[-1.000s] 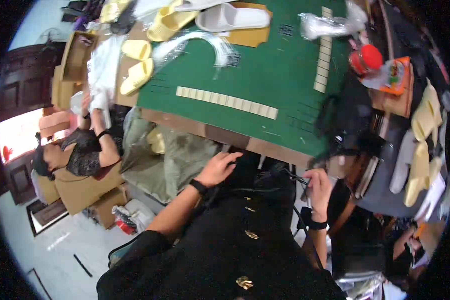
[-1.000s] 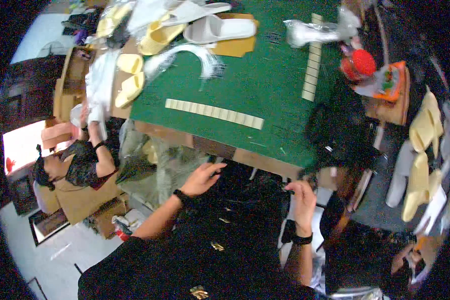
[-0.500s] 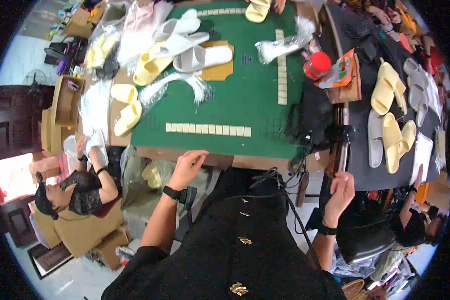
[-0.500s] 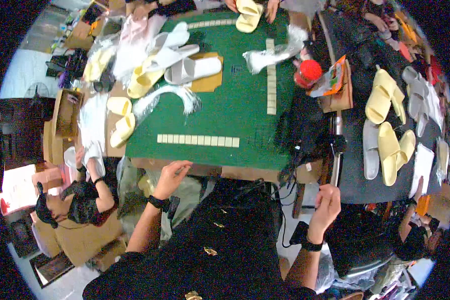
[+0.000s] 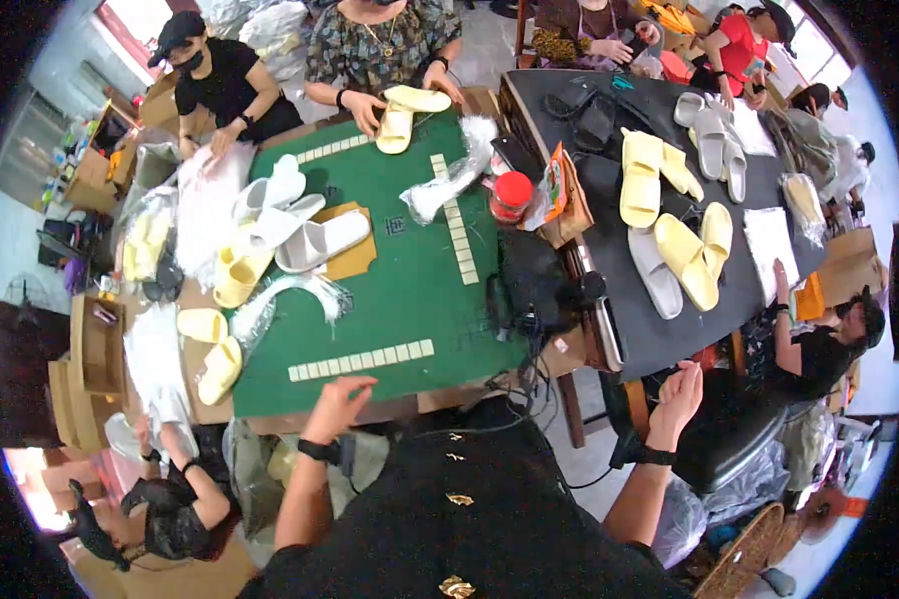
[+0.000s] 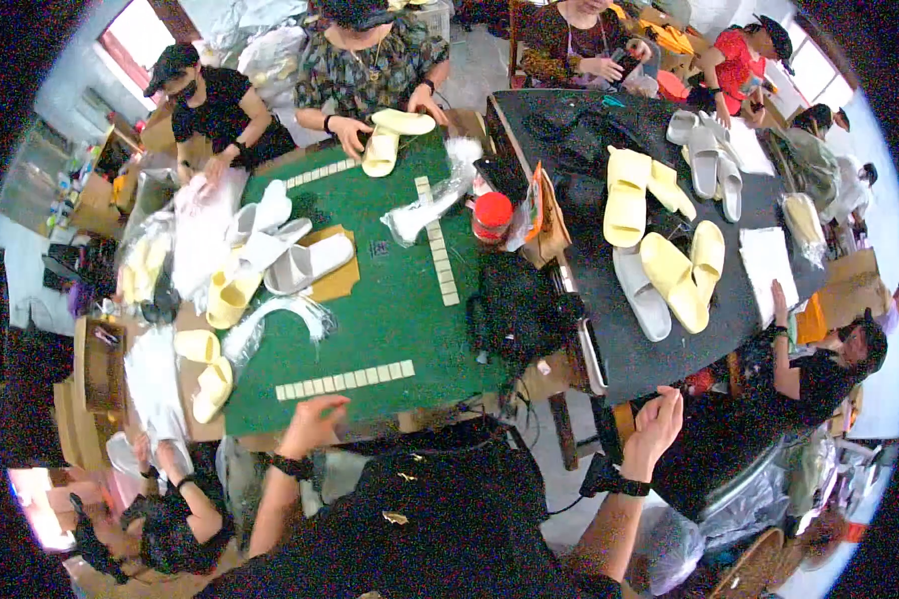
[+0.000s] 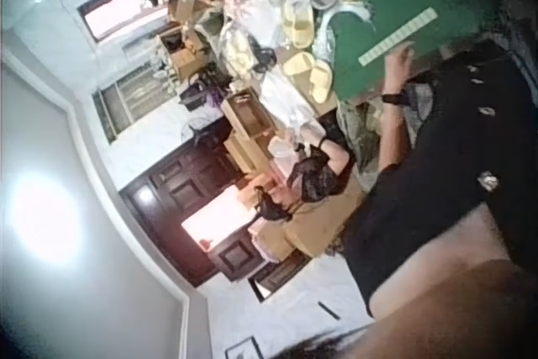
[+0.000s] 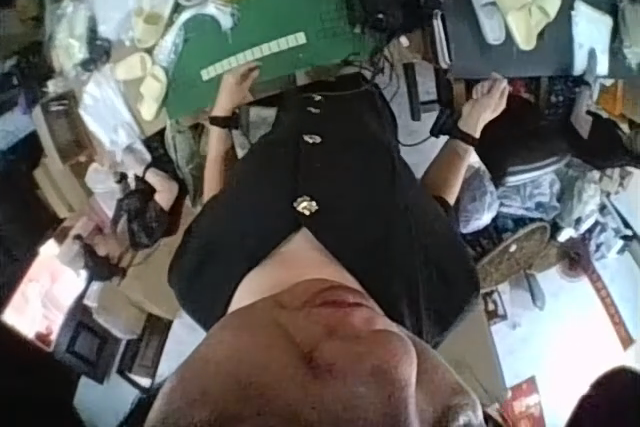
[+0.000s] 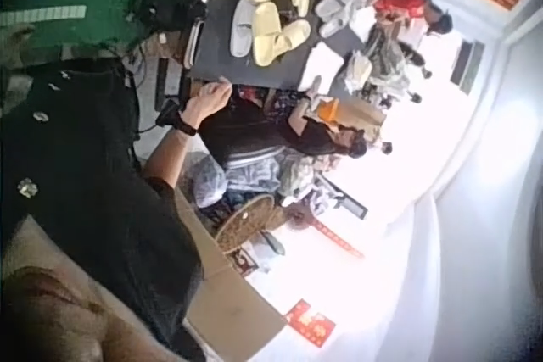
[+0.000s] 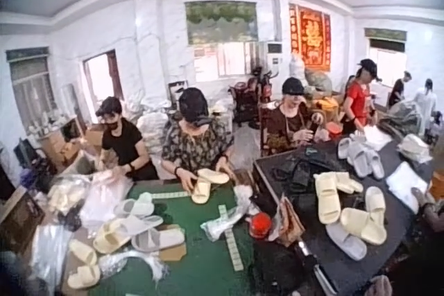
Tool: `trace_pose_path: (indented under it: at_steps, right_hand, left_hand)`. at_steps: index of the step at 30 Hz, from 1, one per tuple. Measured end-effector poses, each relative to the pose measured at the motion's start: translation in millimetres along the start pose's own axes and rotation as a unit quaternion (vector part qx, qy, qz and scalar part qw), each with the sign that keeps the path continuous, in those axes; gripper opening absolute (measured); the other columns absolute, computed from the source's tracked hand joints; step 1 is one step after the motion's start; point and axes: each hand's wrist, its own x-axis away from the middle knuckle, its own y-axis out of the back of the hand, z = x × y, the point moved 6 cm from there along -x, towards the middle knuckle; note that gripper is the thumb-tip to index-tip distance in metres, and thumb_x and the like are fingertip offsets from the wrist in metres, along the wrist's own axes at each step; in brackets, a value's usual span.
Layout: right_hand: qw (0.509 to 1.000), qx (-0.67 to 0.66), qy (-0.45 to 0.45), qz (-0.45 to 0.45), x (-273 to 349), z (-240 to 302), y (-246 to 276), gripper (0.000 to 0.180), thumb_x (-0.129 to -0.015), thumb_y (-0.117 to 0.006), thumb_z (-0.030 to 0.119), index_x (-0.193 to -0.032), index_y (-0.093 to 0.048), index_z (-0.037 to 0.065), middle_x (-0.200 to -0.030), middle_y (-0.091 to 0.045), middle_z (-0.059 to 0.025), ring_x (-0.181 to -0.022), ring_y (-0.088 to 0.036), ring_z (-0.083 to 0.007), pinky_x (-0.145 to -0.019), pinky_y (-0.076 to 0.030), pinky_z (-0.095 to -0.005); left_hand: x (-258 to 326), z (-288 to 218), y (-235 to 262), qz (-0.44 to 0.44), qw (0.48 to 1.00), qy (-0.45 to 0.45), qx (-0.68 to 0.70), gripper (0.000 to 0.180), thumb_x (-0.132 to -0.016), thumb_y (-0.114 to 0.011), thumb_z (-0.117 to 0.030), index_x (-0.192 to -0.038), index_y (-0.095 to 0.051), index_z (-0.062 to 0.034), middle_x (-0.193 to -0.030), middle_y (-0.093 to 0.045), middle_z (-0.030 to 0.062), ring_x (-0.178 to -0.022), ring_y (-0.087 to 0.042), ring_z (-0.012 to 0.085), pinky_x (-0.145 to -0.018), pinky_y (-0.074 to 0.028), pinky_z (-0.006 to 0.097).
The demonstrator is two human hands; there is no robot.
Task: Assembling components of plastic sandals at a manufacturing station.
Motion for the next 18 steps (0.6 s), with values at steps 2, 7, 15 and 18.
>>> trace_pose_path:
  at_steps: [2,7,15,18]
  right_hand:
    - [1.0,-0.008,-0.02,-0.015,-18,-7,16,0.026,-0.103,-0.048,0.029,-0.092,-0.057,0.007,-0.058,-0.036,0.0057,-0.044,-0.027,-0.0037,-0.04,-0.019,-0.0215]
    - [0.997,0.034,0.014,-0.067,-93,-18,40,0.026,-0.099,-0.054,0.033,-0.095,-0.06,0.008,-0.08,-0.057,-0.0012,-0.047,-0.035,-0.005,-0.043,-0.027,-0.0212]
    - [0.995,0.025,-0.095,-0.016,-250,-82,-20,0.022,-0.094,-0.055,0.029,-0.106,-0.064,0.012,-0.111,-0.054,-0.0013,-0.076,-0.047,-0.0123,-0.061,-0.042,-0.0212]
    - [0.84,0.393,0.334,0.17,-269,-65,-46,0.029,-0.09,-0.065,0.016,-0.115,-0.058,0.004,-0.115,-0.054,-0.0043,-0.088,-0.056,-0.021,-0.072,-0.051,-0.0303]
  left_hand:
    - [-4,8,15,0.014,0.999,0.003,-0.049,0.02,-0.086,-0.064,-0.01,-0.104,-0.068,-0.0057,-0.1,-0.069,0.0164,-0.096,-0.065,0.0336,-0.084,-0.051,0.041]
    - [5,16,82,-0.119,0.974,0.02,-0.192,0.017,-0.087,-0.062,-0.011,-0.102,-0.068,-0.0059,-0.098,-0.067,0.0167,-0.095,-0.061,0.0357,-0.083,-0.049,0.043]
    - [80,19,3,-0.053,0.969,0.128,-0.203,0.022,-0.082,-0.064,-0.011,-0.101,-0.068,-0.0017,-0.091,-0.069,0.0184,-0.084,-0.064,0.0384,-0.076,-0.051,0.045]
    - [76,-2,-49,-0.048,0.989,0.087,-0.105,0.024,-0.081,-0.063,-0.01,-0.103,-0.067,-0.0032,-0.09,-0.068,0.0188,-0.087,-0.065,0.0375,-0.077,-0.052,0.043]
